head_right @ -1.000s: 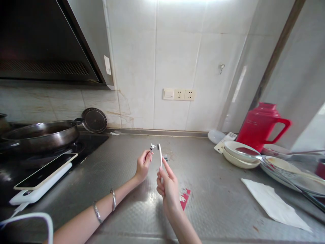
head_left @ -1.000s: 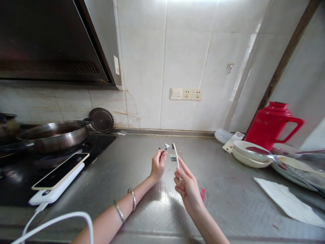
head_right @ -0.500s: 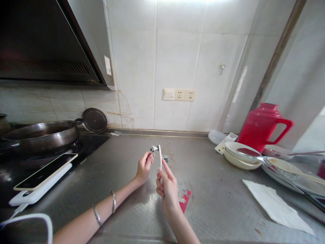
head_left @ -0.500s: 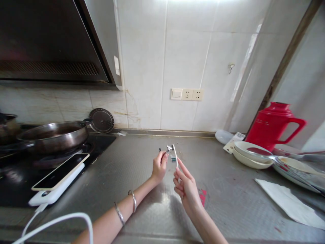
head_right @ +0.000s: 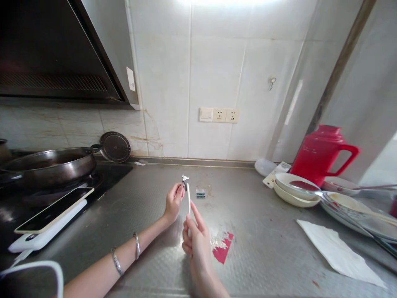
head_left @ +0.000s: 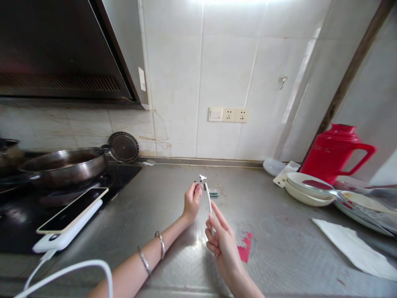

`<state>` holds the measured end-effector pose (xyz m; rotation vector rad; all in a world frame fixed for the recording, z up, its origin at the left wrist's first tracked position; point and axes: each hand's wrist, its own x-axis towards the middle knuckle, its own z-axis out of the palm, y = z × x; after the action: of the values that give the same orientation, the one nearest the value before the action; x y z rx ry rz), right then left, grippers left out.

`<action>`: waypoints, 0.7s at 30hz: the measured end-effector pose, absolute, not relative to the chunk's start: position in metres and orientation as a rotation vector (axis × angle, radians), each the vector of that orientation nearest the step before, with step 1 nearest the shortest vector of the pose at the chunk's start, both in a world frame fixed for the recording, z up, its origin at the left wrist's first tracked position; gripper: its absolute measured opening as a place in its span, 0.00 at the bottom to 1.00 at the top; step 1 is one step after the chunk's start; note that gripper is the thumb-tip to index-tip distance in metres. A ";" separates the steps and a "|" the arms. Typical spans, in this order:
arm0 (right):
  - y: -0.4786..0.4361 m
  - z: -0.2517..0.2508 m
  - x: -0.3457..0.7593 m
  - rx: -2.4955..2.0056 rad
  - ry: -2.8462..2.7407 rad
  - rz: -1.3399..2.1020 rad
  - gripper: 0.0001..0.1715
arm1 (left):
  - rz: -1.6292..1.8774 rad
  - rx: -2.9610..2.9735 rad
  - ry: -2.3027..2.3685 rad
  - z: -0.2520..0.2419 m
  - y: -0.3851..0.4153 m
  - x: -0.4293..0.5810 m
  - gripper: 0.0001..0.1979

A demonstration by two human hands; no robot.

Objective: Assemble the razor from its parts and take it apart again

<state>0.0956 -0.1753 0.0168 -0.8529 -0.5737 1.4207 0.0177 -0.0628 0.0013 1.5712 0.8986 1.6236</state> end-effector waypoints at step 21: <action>-0.035 0.007 0.192 -1.392 -1.268 0.603 0.38 | 1.382 1.260 0.716 -0.005 -0.035 0.014 0.17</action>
<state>0.1916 -0.0345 0.0069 -1.3915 -1.2684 0.6025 0.0141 -0.0353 -0.0053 1.2603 0.7158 1.3820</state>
